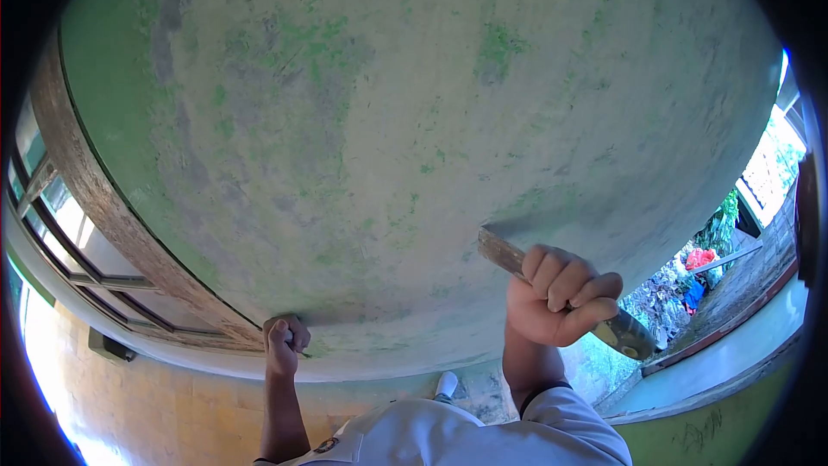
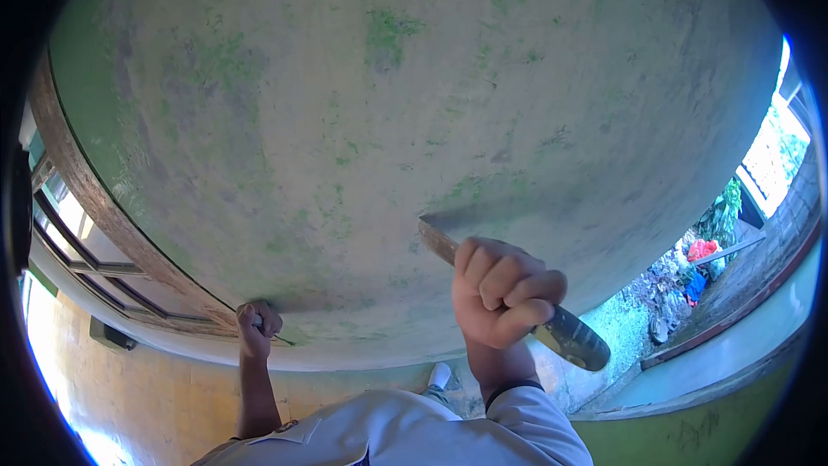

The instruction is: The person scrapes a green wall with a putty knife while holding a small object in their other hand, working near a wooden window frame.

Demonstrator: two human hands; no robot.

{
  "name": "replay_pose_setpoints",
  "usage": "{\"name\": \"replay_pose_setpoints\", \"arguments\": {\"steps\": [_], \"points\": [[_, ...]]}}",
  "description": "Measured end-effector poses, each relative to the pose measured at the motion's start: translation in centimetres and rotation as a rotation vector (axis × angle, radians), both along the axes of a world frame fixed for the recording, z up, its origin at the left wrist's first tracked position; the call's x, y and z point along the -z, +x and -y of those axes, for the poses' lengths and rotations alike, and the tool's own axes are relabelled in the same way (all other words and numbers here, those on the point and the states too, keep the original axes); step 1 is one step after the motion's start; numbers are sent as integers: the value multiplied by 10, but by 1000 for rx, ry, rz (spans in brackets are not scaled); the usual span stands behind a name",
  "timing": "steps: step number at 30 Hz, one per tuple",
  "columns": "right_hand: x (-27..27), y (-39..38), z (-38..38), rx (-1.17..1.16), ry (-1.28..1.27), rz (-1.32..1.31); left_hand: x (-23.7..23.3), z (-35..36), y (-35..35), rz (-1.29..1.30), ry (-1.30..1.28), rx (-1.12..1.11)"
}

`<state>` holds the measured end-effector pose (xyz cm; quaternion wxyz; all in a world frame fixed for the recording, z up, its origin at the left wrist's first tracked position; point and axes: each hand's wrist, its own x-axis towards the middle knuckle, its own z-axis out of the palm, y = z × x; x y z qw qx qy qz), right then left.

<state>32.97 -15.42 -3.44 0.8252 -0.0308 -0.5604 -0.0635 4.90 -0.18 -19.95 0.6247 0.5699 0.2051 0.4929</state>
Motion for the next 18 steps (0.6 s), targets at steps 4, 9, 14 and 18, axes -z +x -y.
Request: {"name": "replay_pose_setpoints", "arguments": {"steps": [4,9,14,18], "points": [[4,-6,7,-127,-57,89,-1,-1,-1,-6,16,18],[15,-23,-18,-162,-58,54,0,-2,-2,-22,29,20],[16,-30,-11,-120,-27,22,-2,-2,-3,-38,32,24],[17,-20,-18,-48,-29,131,-2,-1,-2,-44,33,22]]}}
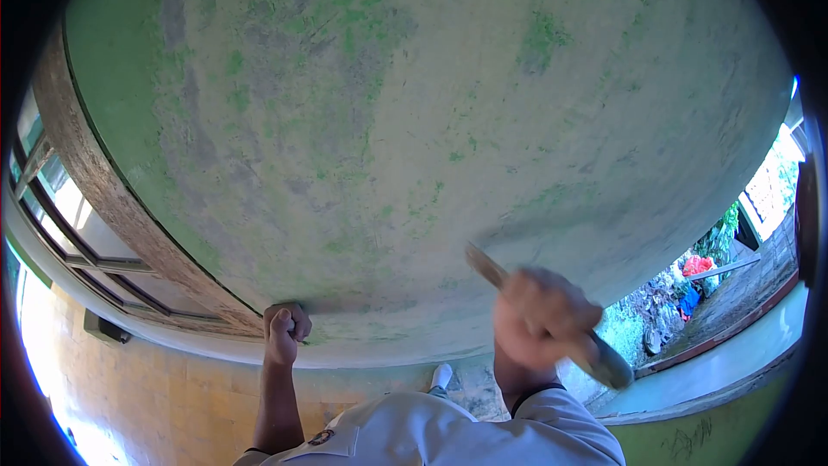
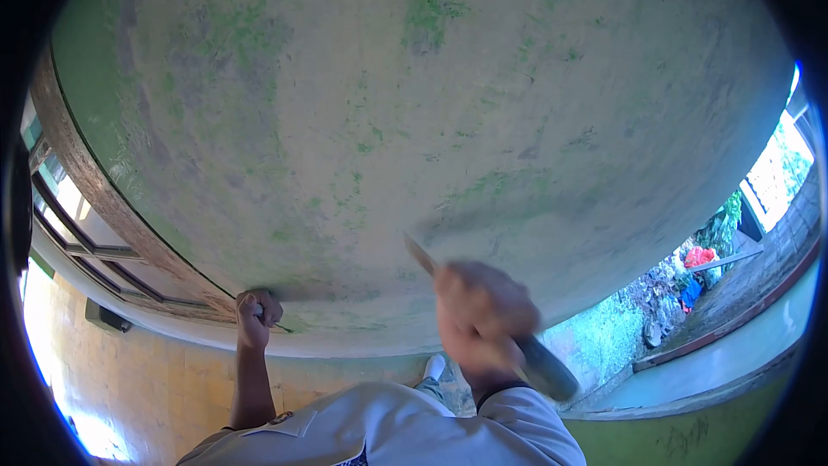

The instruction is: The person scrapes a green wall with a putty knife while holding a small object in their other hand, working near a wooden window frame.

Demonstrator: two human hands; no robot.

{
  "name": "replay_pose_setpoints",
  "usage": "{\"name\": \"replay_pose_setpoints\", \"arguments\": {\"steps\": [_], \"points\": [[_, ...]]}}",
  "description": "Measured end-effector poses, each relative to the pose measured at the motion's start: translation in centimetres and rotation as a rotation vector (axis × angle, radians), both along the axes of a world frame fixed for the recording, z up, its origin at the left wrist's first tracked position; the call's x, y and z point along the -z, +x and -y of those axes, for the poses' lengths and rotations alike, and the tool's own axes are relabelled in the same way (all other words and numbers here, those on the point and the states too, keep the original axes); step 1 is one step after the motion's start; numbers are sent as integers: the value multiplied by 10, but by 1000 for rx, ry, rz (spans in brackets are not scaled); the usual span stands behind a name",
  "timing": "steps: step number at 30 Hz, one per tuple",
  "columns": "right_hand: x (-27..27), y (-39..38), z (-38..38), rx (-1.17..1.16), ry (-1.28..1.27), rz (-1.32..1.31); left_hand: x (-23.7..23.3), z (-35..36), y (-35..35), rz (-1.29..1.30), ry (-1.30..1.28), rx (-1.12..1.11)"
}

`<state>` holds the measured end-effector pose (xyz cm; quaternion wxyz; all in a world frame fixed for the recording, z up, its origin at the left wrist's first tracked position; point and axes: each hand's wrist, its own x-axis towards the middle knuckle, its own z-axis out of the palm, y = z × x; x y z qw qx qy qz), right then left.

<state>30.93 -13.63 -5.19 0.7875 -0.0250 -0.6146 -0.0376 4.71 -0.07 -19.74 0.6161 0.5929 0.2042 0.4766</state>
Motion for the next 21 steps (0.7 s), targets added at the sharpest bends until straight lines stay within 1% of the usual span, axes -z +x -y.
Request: {"name": "replay_pose_setpoints", "arguments": {"steps": [1,2,4,5,7,8,10,11,12,14,15,16,18,19,21], "points": [[6,0,-8,-14,-9,-72,0,0,0,1,1,-1],[6,2,-6,-12,-13,-74,1,1,0,-1,-4,1],[3,5,-1,-68,-78,1,2,-1,-1,0,-11,2],[1,2,6,-66,-76,-5,3,0,-2,-7,-10,5],[-2,-4,17,-110,26,-122,2,-2,-1,6,-7,24],[0,-3,10,-110,26,-123,1,-1,-1,4,-7,24],[7,1,-8,-31,-19,-63,-3,2,1,-2,-5,-6],[6,5,-5,-68,-76,-23,-3,3,2,-6,-10,-4],[4,6,-2,-70,-77,-23,-2,2,3,-4,-9,-11],[3,2,6,-78,-56,-104,-1,2,0,-11,-8,-18],[1,-1,11,-122,10,-140,0,0,-1,-5,-13,1],[1,0,10,-123,12,-139,1,-1,0,3,-19,20],[1,1,8,-36,70,-46,0,-1,1,-3,-14,2],[5,0,-4,-27,-66,-74,0,0,1,-12,-8,-13],[4,3,-2,-62,-81,-87,0,1,2,-9,-15,-9]]}}
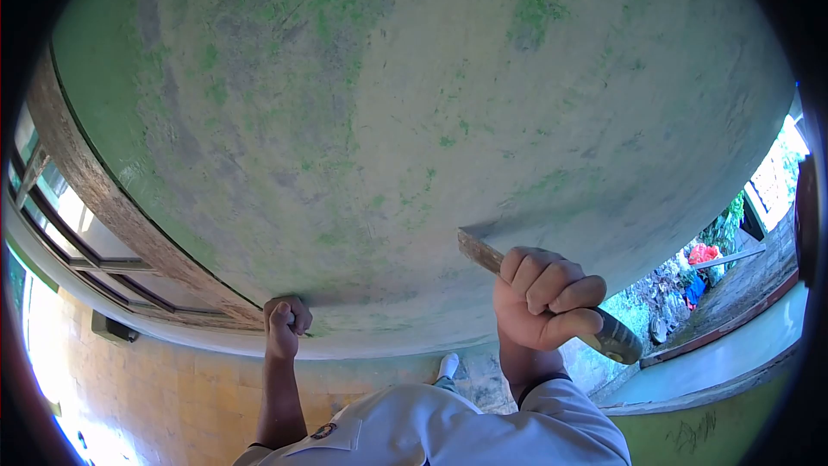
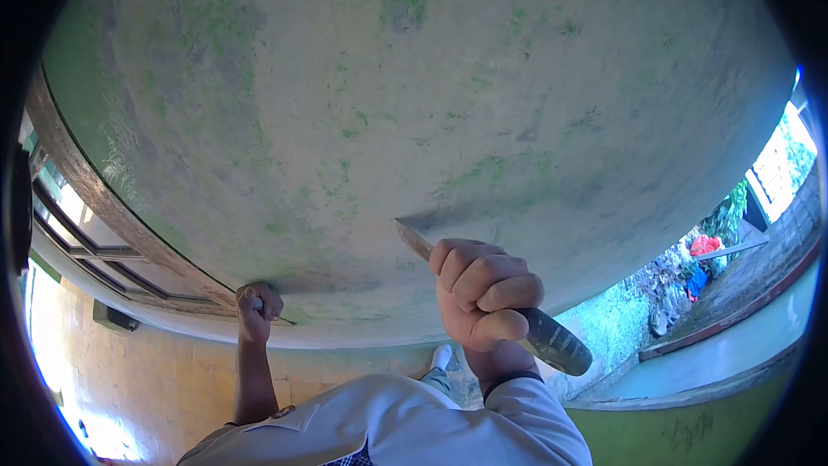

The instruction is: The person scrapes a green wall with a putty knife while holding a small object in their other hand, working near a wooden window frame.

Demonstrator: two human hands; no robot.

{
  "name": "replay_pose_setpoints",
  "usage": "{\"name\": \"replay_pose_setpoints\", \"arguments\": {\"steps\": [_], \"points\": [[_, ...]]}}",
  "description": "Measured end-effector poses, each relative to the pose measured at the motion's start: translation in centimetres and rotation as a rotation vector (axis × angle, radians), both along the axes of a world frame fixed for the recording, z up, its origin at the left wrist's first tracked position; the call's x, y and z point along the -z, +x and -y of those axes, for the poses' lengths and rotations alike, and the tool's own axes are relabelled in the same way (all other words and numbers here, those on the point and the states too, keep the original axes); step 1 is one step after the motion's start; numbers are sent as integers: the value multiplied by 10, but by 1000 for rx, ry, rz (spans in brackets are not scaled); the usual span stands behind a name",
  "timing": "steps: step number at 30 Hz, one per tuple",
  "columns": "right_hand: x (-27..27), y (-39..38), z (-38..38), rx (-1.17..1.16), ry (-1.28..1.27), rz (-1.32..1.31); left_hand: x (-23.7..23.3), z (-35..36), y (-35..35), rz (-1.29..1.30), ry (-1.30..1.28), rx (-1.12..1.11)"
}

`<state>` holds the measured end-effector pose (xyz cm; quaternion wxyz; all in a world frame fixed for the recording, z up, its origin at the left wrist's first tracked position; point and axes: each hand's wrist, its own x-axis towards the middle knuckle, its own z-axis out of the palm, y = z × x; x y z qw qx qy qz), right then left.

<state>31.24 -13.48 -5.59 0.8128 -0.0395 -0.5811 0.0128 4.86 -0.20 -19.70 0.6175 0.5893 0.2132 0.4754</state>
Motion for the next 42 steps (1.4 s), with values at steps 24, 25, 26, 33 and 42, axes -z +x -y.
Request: {"name": "replay_pose_setpoints", "arguments": {"steps": [24,25,26,33,42], "points": [[-5,1,17,-92,111,-4,1,-3,0,26,5,16],[-5,-1,17,-64,182,-25,2,-2,-1,28,-7,26],[1,4,7,117,7,55,3,-1,-2,26,-13,26],[-9,-1,23,-112,187,-64,2,-2,0,36,2,18],[-5,-1,12,-121,84,31,0,-2,-1,5,40,6]]}}
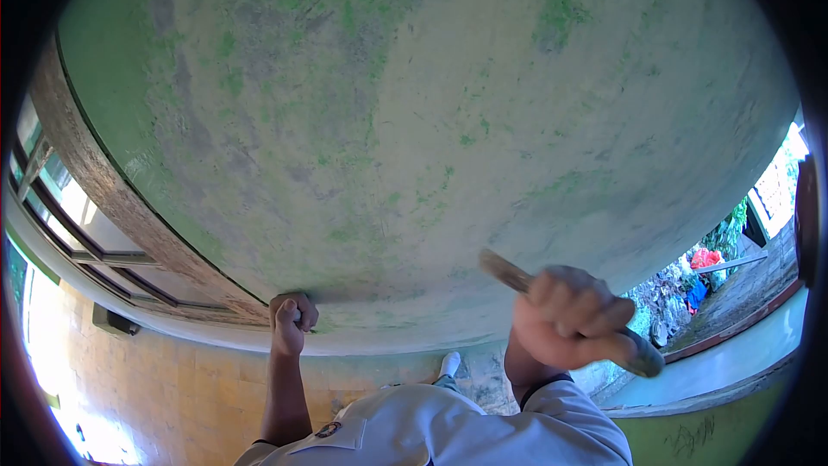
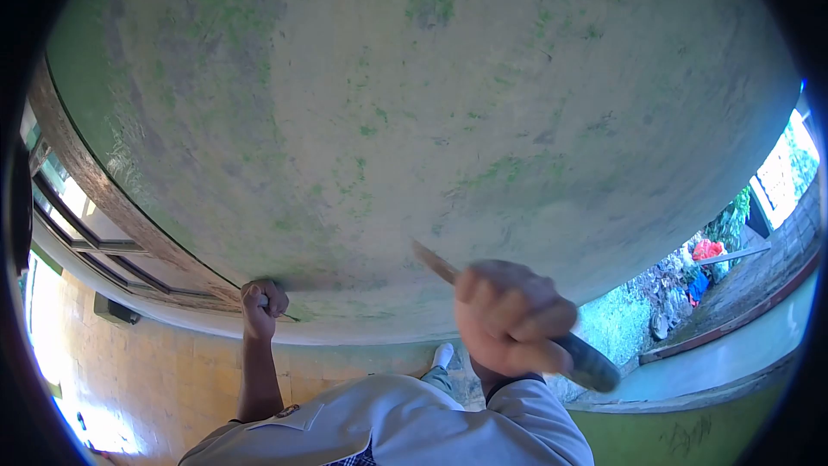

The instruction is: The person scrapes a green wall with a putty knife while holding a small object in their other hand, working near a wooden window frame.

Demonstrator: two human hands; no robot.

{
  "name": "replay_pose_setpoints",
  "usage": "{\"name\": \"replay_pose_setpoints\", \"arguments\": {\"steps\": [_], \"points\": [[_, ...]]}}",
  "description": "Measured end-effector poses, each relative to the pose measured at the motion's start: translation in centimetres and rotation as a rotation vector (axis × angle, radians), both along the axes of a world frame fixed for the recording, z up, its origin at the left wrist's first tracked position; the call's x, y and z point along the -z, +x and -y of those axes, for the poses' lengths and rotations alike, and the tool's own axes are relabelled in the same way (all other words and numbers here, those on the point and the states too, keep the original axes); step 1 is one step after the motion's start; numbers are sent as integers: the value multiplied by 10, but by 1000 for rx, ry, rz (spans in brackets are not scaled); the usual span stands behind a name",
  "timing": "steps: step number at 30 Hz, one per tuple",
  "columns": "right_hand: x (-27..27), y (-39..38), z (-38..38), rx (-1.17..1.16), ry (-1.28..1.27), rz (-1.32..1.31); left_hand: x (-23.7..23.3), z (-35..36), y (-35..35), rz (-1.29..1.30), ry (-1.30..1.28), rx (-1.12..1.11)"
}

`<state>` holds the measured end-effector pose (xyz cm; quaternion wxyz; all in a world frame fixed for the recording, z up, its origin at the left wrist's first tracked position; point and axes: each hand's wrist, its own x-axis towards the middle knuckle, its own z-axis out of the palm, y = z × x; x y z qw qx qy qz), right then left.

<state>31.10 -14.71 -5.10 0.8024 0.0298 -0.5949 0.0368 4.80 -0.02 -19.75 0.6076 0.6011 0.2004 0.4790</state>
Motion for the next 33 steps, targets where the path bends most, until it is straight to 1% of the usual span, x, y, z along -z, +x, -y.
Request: {"name": "replay_pose_setpoints", "arguments": {"steps": [1,3,4,5,7,8,9,11,13,15,16,17,19,20,21,23,24,25,27,28,29,31,33], "points": [[1,0,1,0,-2,1,1,0,0,-18,15,-3],[2,2,1,70,-14,-53,-1,-1,0,-9,8,4],[7,2,-14,89,-136,16,-1,0,-1,-3,2,10],[11,-2,-16,89,-140,13,0,2,-1,-6,-1,11],[15,-7,-18,-52,-250,-106,1,0,-1,1,-2,2],[12,-4,-13,11,-160,-2,1,0,-1,-4,3,1],[8,-4,-6,10,-155,-5,1,0,-1,-12,7,3],[3,-6,5,34,41,-98,1,-1,-1,-21,7,5],[8,0,-7,75,35,-92,2,-1,-1,-19,16,10],[13,3,-16,9,-152,-125,2,0,-1,-24,12,16],[12,4,-15,10,-163,-58,2,-1,-1,-24,19,13],[11,3,-12,9,-164,-60,2,0,-2,-25,19,12],[8,2,-5,19,-91,-58,1,0,-1,3,-13,10],[4,1,1,8,-4,-91,1,-1,0,6,-11,11],[4,1,0,7,-5,-89,1,-1,-1,4,-10,18],[8,2,-3,117,3,-55,1,0,-1,4,-17,23],[12,4,-18,86,-112,17,0,0,-1,-5,-6,9],[11,0,-17,89,-115,16,0,1,0,-14,8,-4],[8,-4,-16,12,-208,-67,1,0,0,-10,0,2],[9,-4,-13,40,-110,-49,2,-1,-1,-10,-10,8],[9,-4,-7,37,-105,-47,2,-1,-2,-9,-4,5],[5,-4,6,46,19,-98,4,-2,-3,1,-17,15],[10,-4,-9,71,22,-103,2,-1,-2,-2,-15,12]]}}
